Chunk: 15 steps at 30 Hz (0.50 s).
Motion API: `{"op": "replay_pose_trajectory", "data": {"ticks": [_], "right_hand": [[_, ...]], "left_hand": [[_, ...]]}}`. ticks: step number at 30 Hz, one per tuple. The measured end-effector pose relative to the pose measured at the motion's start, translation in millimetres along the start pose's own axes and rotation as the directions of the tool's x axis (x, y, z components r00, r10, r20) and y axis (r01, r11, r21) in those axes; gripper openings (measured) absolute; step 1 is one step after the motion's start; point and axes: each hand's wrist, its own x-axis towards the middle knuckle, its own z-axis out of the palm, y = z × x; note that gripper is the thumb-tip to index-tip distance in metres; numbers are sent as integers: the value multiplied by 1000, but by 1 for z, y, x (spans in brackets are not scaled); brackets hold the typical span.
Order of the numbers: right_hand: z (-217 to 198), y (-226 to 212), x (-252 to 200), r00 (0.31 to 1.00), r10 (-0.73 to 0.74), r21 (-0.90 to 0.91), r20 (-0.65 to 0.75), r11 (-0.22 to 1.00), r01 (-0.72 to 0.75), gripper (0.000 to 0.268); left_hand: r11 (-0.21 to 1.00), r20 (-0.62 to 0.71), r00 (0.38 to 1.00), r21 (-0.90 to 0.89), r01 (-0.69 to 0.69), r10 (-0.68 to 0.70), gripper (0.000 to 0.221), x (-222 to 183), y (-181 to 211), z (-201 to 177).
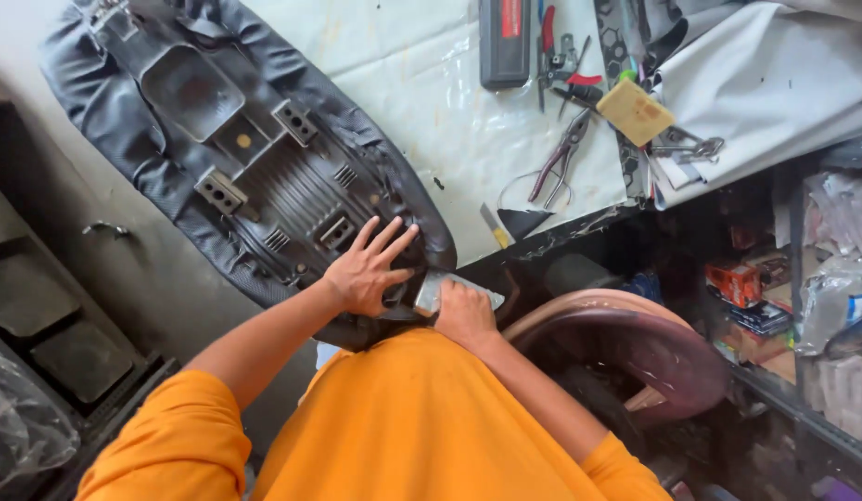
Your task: Replacing and stapling a new cover onto a motorcycle seat.
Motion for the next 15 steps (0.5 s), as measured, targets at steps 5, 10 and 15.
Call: {"op": "replay_pose_trajectory", "data": {"ticks": [5,10,15], "right_hand": [[-27,2,-22,995,-91,160,-41,982,96,26],[-38,-15,-9,997,-27,266,77,964,6,23],[-46,-25,9,989,36,249,144,966,-71,21]], "left_hand": [[1000,-45,999,-6,10,-11,60,-9,3,3],[1000,-53,999,-8,12,-12,55,-12,7,-2],[997,-23,1000,-72,-23,22,54,-14,-3,1]]}}
